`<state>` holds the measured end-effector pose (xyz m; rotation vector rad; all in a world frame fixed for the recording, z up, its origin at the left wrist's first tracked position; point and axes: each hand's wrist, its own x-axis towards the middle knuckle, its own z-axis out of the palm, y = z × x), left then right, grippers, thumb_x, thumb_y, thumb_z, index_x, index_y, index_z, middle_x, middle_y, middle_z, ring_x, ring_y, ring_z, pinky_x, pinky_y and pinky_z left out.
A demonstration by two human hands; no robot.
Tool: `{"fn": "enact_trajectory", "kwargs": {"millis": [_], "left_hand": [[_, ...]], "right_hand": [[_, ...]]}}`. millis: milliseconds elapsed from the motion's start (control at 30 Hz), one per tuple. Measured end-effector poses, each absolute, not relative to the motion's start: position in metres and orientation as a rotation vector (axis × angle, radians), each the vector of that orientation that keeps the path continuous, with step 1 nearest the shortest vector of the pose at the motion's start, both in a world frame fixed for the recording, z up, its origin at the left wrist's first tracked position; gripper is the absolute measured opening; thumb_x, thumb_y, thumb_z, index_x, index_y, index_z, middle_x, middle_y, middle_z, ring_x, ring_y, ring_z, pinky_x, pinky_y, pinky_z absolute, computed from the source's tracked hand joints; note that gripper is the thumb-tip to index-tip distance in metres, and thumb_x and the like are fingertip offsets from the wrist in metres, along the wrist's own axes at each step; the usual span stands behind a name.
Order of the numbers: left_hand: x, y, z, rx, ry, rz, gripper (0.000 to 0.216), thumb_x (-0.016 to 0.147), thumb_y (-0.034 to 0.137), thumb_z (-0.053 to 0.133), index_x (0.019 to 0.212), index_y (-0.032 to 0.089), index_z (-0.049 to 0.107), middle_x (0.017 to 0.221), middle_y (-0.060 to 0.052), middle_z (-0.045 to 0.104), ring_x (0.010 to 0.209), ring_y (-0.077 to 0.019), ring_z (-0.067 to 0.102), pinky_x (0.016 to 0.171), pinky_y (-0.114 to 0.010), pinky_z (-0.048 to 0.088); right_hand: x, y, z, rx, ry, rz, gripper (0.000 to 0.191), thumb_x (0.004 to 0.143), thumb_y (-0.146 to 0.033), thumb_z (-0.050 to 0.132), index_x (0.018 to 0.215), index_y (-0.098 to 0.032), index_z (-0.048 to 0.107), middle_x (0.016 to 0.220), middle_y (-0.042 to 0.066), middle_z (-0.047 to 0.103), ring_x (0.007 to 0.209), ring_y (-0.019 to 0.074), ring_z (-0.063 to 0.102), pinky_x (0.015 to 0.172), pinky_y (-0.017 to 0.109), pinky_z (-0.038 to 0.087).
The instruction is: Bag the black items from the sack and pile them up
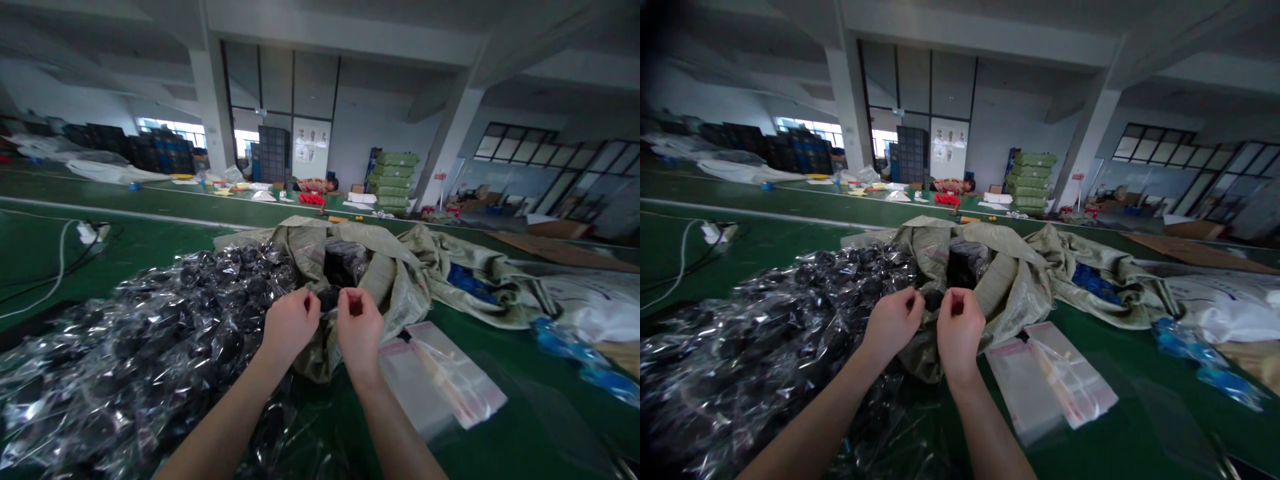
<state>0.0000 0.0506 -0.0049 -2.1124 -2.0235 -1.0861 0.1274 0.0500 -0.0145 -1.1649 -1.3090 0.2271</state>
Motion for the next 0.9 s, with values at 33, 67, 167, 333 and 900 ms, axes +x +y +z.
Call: {"fn": "enact_trajectory", "kwargs": {"millis": [33,67,167,333,900], "left_hand": [[0.000,0.050,-0.004,-2.105,-2.044,-1.087,0.032,0.092,0.030,0.041,0.067,0.021,0.058,0.070,-0.006,0.069,0.067,-0.0197,0.064,0.062,-0.028,0.037],[0.000,0.049,-0.003,-2.092,-2.070,-1.089,0.031,0.091,0.030,0.042,0.066,0.021,0.058,0.069,-0.006,0.069,0.067,-0.0199,0.064,0.062,-0.028,0.036],[0.000,0.047,0.000,-2.075,-2.147,-1.092,0.030,0.088,0.031,0.044,0.063,0.021,0.059,0.067,-0.006,0.069,0.065,-0.0204,0.063,0.061,-0.029,0.035],[0.000,0.045,0.005,-2.139,-2.171,-1.066,0.031,0.086,0.032,0.047,0.060,0.021,0.059,0.067,-0.007,0.069,0.062,-0.0190,0.061,0.059,-0.028,0.033],[0.007,0.055,-0.009,-2.313,-2.101,-1.330,0.032,0.083,0.029,0.046,0.055,0.018,0.057,0.055,-0.001,0.056,0.056,-0.0140,0.049,0.057,-0.026,0.032]], "right_hand": [[0.127,0.050,-0.014,-1.161,-1.286,0.251,0.016,0.088,-0.034,0.055,0.083,-0.020,0.061,0.073,0.002,0.064,0.065,0.0177,0.060,0.065,0.030,0.048],[0.128,0.049,-0.013,-1.161,-1.261,0.274,0.016,0.087,-0.034,0.056,0.082,-0.020,0.061,0.072,0.002,0.064,0.065,0.0177,0.060,0.065,0.030,0.048],[0.129,0.050,-0.013,-1.185,-1.197,0.331,0.015,0.085,-0.034,0.058,0.077,-0.021,0.060,0.069,0.001,0.063,0.063,0.0177,0.059,0.063,0.030,0.048],[0.131,0.054,-0.012,-1.187,-1.301,0.400,0.014,0.082,-0.031,0.058,0.072,-0.021,0.059,0.066,0.000,0.063,0.061,0.0170,0.058,0.062,0.029,0.047],[0.145,0.068,-0.012,-1.186,-1.475,0.526,0.008,0.073,-0.026,0.061,0.068,-0.019,0.062,0.060,-0.002,0.060,0.057,0.0139,0.053,0.059,0.027,0.042]]}}
